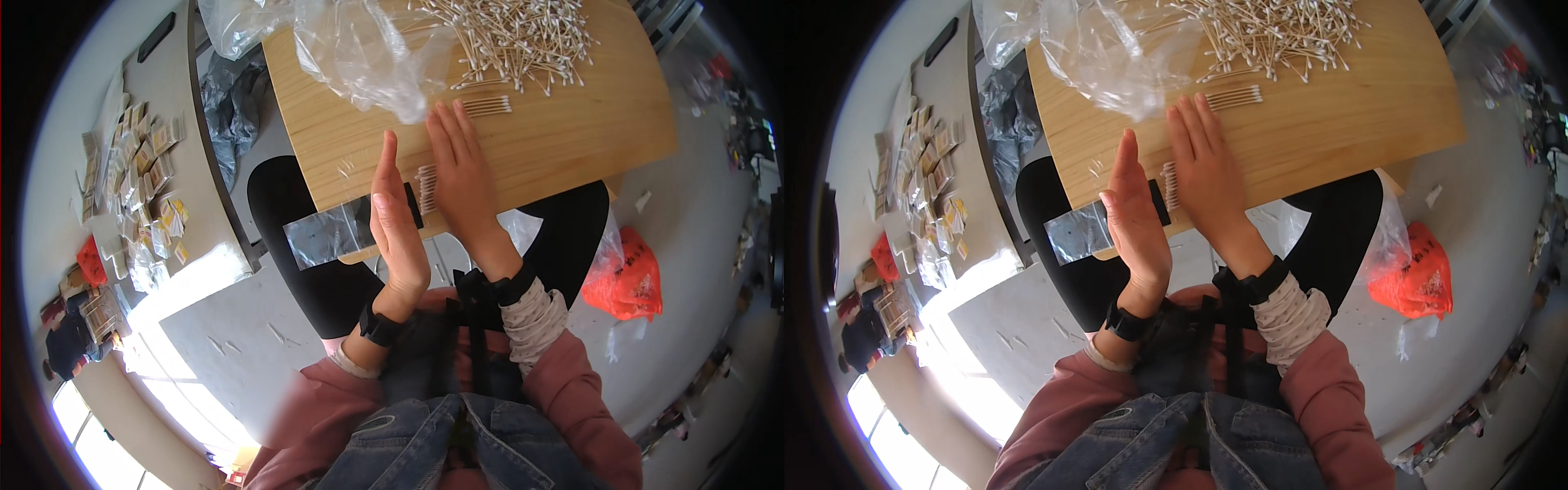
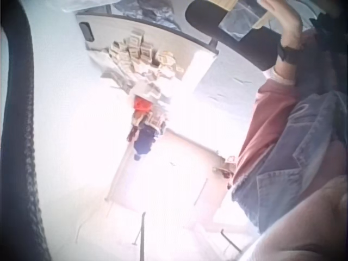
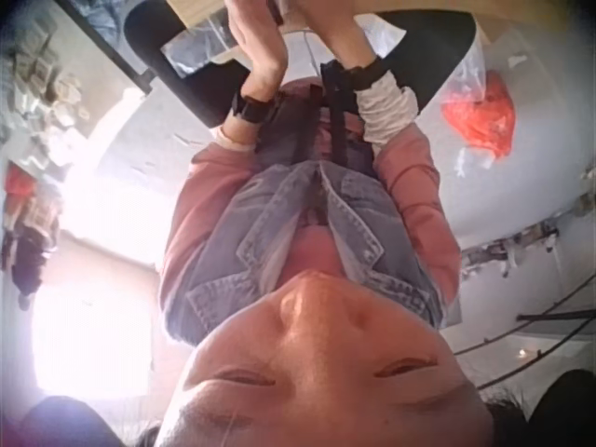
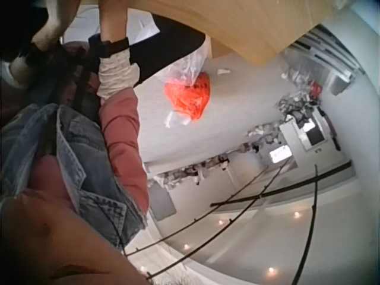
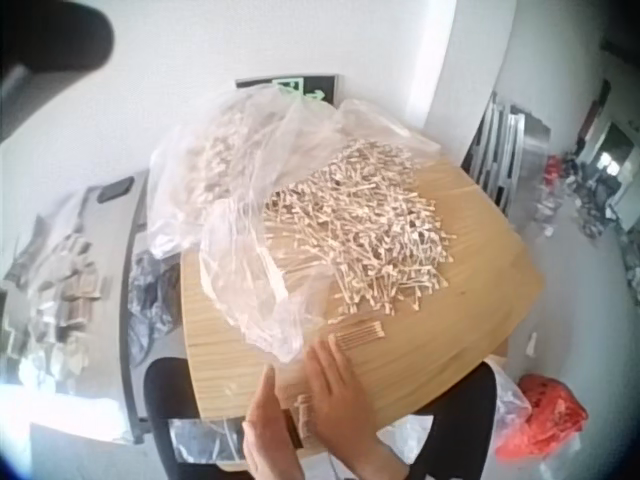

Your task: Counting and placing cotton swabs into plastic bags for packaging.

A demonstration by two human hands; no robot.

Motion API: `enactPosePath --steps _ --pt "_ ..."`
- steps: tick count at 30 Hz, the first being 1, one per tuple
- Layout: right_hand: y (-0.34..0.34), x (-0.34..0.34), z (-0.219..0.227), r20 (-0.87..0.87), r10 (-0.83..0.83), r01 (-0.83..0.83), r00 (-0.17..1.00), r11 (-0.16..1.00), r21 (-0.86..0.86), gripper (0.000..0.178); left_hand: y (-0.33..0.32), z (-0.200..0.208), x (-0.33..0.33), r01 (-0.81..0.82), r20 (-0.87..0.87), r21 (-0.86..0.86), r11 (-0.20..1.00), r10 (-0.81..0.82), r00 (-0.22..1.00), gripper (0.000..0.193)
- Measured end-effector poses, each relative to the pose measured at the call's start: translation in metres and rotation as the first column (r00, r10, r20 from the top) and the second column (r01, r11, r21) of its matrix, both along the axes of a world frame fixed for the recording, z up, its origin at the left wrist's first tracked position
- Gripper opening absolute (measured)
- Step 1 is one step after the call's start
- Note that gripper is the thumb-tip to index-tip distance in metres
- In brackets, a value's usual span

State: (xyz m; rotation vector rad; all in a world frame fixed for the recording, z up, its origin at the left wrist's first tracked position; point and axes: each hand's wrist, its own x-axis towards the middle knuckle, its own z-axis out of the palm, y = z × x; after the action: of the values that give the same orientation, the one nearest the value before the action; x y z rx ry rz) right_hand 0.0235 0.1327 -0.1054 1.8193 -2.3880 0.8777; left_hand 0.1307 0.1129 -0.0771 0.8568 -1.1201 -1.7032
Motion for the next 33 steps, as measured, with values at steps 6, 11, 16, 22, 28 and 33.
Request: enactPosePath --steps 6,11,16,22,28,33 --pt "-0.012 0.039 -0.005 -0.004 -0.020 0.020 1.000 0.999 -0.037 0.049 0.001 -0.009 0.017 0.022 -0.063 -0.031 0.999 -0.024 0.998 0.080" --pt "-0.014 0.032 -0.001 -0.141 0.005 -0.006 0.990 1.000 -0.003 0.048 -0.002 -0.004 0.027 -0.029 -0.151 0.032 0.999 0.033 0.988 0.081" --pt "-0.017 0.033 0.003 -0.115 0.065 -0.063 0.991 0.998 0.023 0.047 -0.005 -0.009 0.033 0.021 -0.236 0.032 0.999 -0.012 0.972 0.084" --pt "-0.015 0.027 0.003 0.057 0.089 -0.088 0.994 0.996 -0.026 0.049 -0.006 -0.006 0.027 0.105 -0.129 0.064 0.992 -0.096 0.987 0.087" --pt "-0.019 0.024 0.002 -0.026 0.086 -0.087 0.996 0.996 -0.035 0.048 -0.004 -0.007 0.030 0.043 -0.171 0.078 0.996 -0.029 0.985 0.081" --pt "-0.021 0.022 0.008 -0.162 0.084 -0.079 0.983 0.996 0.038 0.048 -0.004 -0.005 0.028 0.003 -0.195 0.087 0.996 0.014 0.981 0.075"
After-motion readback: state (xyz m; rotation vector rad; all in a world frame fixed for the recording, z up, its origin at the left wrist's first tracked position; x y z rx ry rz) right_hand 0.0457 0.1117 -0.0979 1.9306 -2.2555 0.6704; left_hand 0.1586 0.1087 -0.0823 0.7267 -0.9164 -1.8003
